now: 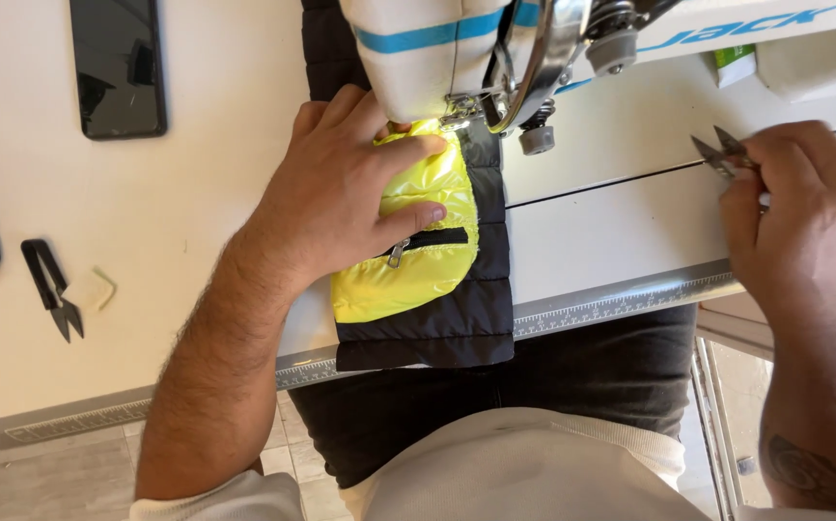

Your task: Sewing a yellow zippered pouch onto a black fabric base using an industrial sewing machine

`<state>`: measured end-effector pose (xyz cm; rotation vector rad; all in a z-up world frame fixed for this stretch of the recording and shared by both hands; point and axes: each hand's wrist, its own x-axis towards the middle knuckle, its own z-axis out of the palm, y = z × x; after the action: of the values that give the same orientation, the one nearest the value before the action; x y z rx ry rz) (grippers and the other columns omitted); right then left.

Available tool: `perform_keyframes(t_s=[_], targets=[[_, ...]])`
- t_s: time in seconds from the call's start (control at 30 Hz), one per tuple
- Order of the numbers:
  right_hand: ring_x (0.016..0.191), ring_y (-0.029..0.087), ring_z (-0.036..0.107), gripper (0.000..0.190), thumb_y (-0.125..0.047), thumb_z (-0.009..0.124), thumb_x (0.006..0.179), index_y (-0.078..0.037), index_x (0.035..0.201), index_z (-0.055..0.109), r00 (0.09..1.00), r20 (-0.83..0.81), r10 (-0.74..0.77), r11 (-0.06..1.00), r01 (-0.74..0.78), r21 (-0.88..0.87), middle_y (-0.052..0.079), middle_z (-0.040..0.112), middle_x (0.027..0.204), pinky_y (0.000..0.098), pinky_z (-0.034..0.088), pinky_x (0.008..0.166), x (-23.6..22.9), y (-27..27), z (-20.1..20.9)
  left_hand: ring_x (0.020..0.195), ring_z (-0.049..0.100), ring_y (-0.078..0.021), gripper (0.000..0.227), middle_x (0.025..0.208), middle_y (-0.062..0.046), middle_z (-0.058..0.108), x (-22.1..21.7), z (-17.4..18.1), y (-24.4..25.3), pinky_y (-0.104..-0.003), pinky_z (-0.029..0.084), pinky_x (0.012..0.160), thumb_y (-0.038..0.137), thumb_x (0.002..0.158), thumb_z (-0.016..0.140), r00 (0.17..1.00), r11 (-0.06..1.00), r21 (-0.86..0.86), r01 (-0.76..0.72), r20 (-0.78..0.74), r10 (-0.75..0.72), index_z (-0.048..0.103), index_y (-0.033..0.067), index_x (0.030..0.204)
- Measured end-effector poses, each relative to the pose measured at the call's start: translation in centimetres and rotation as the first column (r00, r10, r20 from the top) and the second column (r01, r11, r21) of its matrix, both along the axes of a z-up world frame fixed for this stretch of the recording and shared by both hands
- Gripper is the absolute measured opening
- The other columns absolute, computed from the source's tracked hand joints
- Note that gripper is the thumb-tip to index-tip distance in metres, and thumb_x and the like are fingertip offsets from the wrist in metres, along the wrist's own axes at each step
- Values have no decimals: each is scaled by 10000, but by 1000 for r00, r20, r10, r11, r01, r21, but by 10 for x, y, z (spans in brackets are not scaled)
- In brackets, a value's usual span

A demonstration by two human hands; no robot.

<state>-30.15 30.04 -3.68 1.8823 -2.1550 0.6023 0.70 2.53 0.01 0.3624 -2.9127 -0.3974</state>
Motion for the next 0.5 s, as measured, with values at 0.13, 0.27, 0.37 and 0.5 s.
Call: perform_keyframes(t_s=[0.13,0.27,0.37,0.5], targets=[[984,443,690,176,279,563,1060,246,1173,693,962,203,181,983,-173,-56,331,724,1091,514,585,867,35,-43,16,1082,473,-327,532,1127,-90,551,-3,-2,-2,-481,377,856,522,871,783,1000,1000,-4,0,-5,0,702,168,1259],[715,375,622,237,187,490,1017,241,1210,616,866,336,371,925,-377,-50,289,658,887,452,524,602,60,-89,24,1123,483,-338,511,1180,-103,564,-4,-1,-6,-492,386,836,459,883,769,1000,1000,19,16,-22,-16,697,138,1275],[593,309,544,203,-91,581,1052,98,980,568,920,221,324,929,-353,108,179,579,771,434,448,504,58,-114,6,1148,482,-336,502,1199,-103,560,-2,-3,-9,-504,393,849,429,892,760,999,999,39,26,-20,-25,694,134,1293],[773,304,722,418,-452,765,1008,-47,1106,738,985,-17,173,945,-161,285,124,757,978,439,603,593,62,-142,-2,1150,487,-335,487,1205,-99,555,-1,-4,-15,-515,411,825,411,892,754,999,999,41,34,-31,-33,696,137,1290]])
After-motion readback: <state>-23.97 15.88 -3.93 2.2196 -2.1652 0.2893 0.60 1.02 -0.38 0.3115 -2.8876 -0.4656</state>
